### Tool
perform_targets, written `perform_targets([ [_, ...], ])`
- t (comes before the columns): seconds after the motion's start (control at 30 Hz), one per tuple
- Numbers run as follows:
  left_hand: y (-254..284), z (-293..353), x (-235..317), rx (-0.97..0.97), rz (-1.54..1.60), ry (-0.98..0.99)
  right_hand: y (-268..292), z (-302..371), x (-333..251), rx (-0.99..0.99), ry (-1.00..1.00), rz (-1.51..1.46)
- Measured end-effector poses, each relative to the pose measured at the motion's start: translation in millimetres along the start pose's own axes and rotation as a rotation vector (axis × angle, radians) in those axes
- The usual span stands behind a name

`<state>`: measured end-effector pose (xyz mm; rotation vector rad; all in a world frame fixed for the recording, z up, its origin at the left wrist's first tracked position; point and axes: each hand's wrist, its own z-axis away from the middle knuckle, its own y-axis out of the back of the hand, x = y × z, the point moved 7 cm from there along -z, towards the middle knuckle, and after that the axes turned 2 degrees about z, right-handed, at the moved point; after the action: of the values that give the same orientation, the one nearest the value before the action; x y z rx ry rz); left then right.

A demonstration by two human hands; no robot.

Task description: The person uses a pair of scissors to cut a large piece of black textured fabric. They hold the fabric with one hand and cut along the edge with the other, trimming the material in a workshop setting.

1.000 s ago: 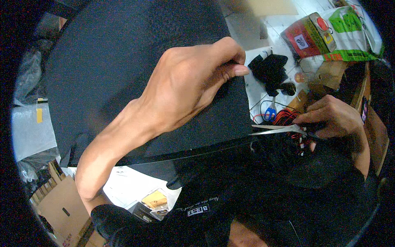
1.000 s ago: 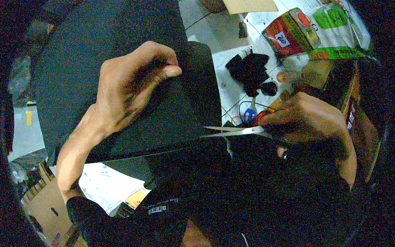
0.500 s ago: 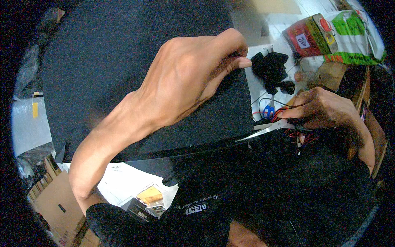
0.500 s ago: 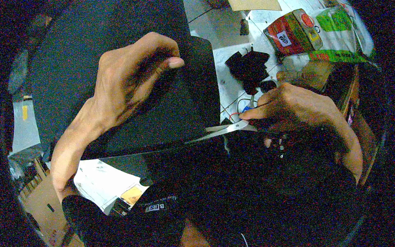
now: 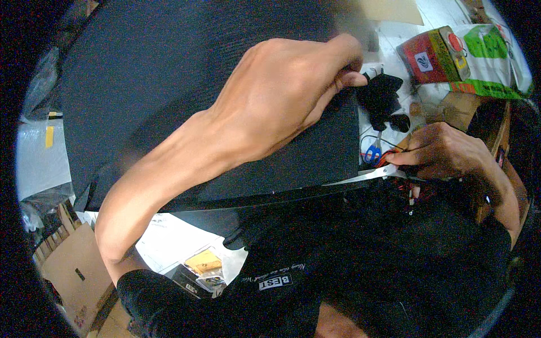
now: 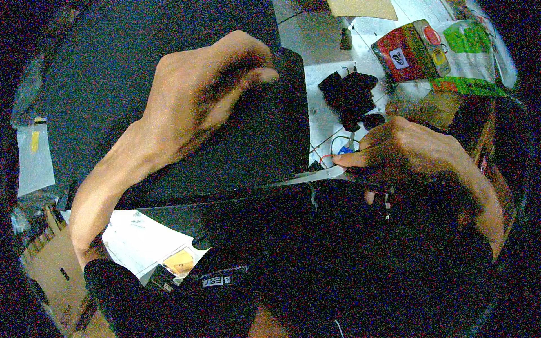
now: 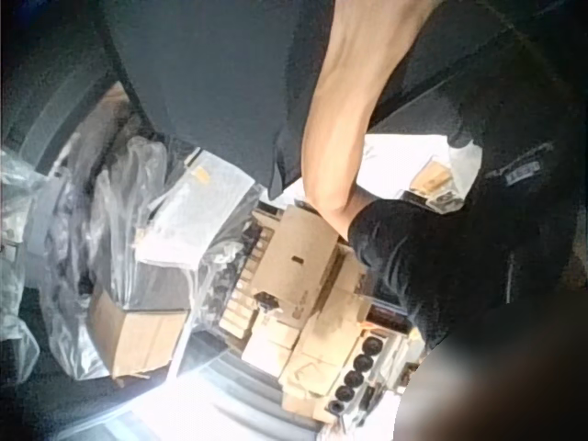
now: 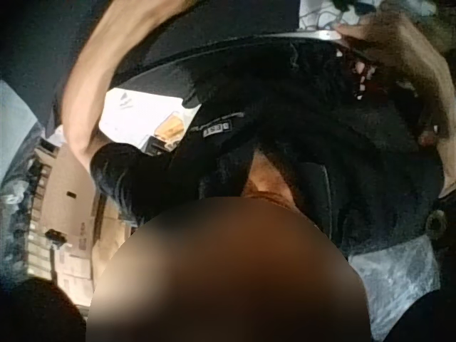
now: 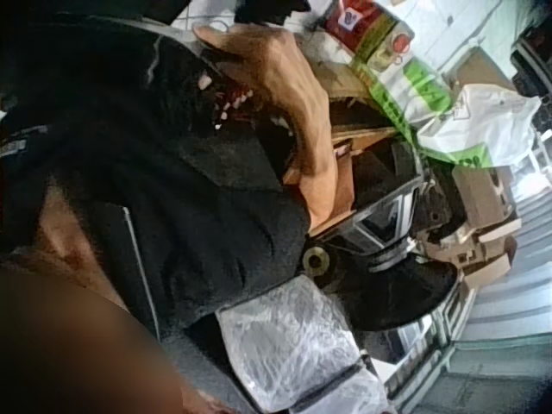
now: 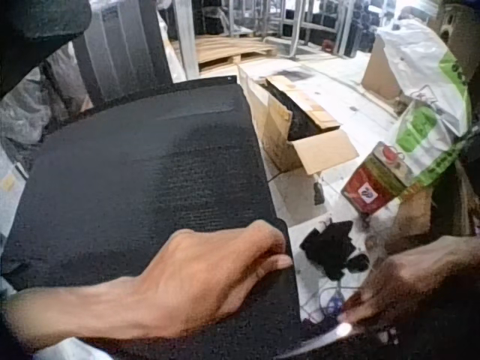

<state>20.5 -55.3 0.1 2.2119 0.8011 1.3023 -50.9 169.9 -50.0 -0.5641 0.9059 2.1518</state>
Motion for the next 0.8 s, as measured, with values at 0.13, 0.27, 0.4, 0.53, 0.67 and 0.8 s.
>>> perform_targets([
  [0.13,-1.5,-1.0,-0.8,0.005,-0.014,-0.017,12.3,-5.4,-30.0,0.101,0.249,0.147],
  [0.27,-3.3,-0.2,0.2,-0.001,-0.013,-0.031,14.8,-14.1,-45.2,0.062,0.304,0.182],
  [0.4,-1.7,-2.6,0.1,-0.031,-0.026,-0.043,22.1,-19.7,-48.9,0.087,0.3,0.139],
  [0.53,-3.7,-4.4,1.4,-0.059,-0.039,-0.029,15.5,-17.3,-49.2,0.148,0.412,0.175],
  [0.67,-2.6,0.7,-0.1,-0.045,-0.051,-0.02,15.3,-27.1,-54.5,0.066,0.383,0.162],
  [0.8,-4.8,-5.5,-0.6,-0.041,-0.021,-0.04,22.3,-28.0,-67.6,0.043,0.421,0.256],
])
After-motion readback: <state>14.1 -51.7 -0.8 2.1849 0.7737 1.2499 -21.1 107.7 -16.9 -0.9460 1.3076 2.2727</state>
